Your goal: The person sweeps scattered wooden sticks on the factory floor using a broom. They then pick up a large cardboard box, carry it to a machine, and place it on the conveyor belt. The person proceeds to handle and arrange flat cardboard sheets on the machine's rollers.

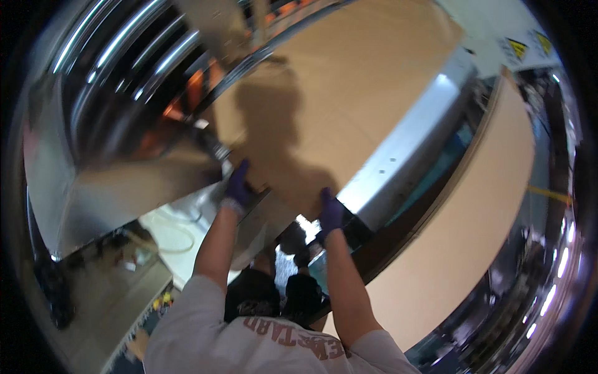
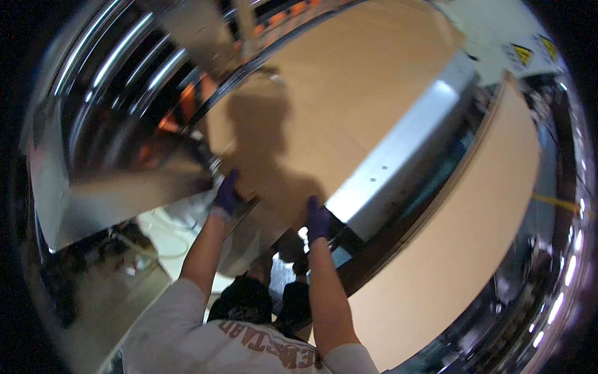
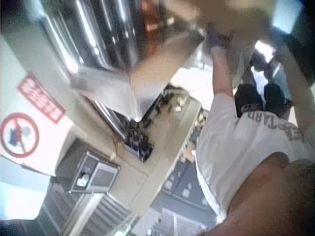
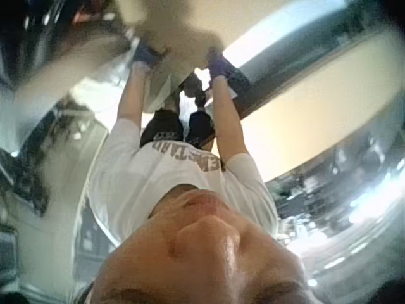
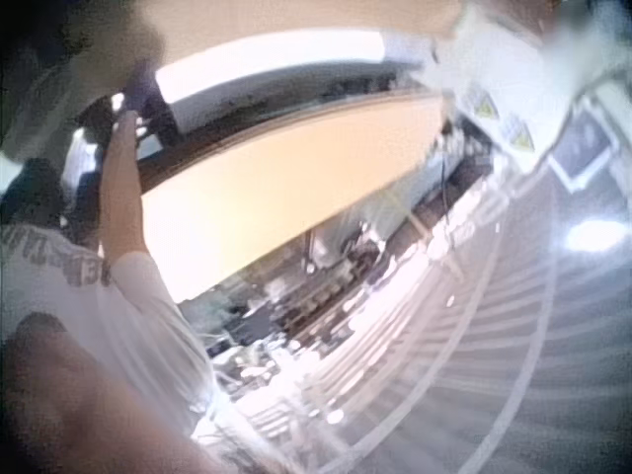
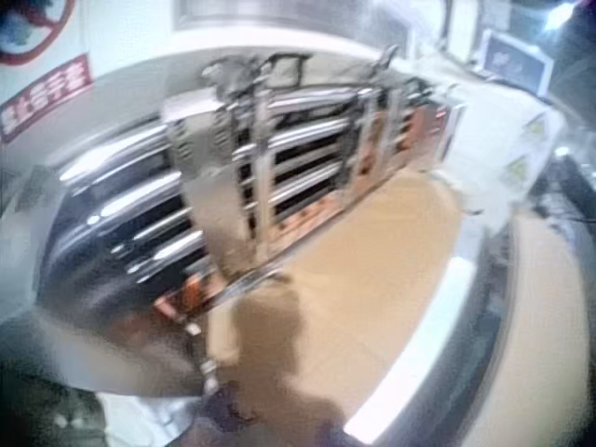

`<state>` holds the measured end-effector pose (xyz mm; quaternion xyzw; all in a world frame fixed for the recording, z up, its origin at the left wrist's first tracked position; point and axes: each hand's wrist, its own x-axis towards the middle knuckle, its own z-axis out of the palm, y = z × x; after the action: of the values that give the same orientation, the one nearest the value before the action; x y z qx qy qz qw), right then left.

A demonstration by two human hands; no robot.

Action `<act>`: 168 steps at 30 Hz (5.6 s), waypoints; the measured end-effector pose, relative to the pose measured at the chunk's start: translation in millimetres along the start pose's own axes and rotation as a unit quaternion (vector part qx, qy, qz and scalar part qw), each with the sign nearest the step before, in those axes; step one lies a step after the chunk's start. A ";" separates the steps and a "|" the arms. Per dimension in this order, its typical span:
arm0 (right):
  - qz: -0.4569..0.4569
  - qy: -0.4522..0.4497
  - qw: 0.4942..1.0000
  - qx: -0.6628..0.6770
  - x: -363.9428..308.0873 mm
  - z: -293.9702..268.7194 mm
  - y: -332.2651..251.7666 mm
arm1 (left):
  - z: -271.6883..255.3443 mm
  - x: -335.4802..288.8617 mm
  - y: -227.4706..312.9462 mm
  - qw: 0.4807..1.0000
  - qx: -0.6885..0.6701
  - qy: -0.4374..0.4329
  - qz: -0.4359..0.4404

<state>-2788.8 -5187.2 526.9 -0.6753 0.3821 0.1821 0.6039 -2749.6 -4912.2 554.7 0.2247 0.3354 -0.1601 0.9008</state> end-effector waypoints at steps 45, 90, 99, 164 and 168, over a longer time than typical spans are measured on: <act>-0.059 0.090 0.981 0.163 -12.3 19.5 -36.4 | 56.3 -34.8 -17.6 0.952 0.233 -0.001 0.200; 0.026 0.063 0.992 0.105 -2.0 68.2 34.2 | -65.5 52.4 -43.9 0.993 -0.078 0.028 0.080; -0.015 0.072 0.989 0.128 -6.3 53.8 11.8 | -5.0 25.4 -26.7 0.994 -0.102 0.006 0.044; -0.282 -0.300 0.801 -0.435 22.8 51.3 -1.3 | -111.3 -14.2 -46.2 0.434 0.768 0.037 0.470; -0.060 -0.346 0.876 -0.331 -5.5 84.7 2.8 | -159.6 -152.3 -91.4 0.872 0.470 0.086 -0.102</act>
<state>-2776.1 -5104.7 511.5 -0.7511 0.0249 0.4837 0.4486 -2984.9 -4887.0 522.9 0.5994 0.3177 -0.3697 0.6349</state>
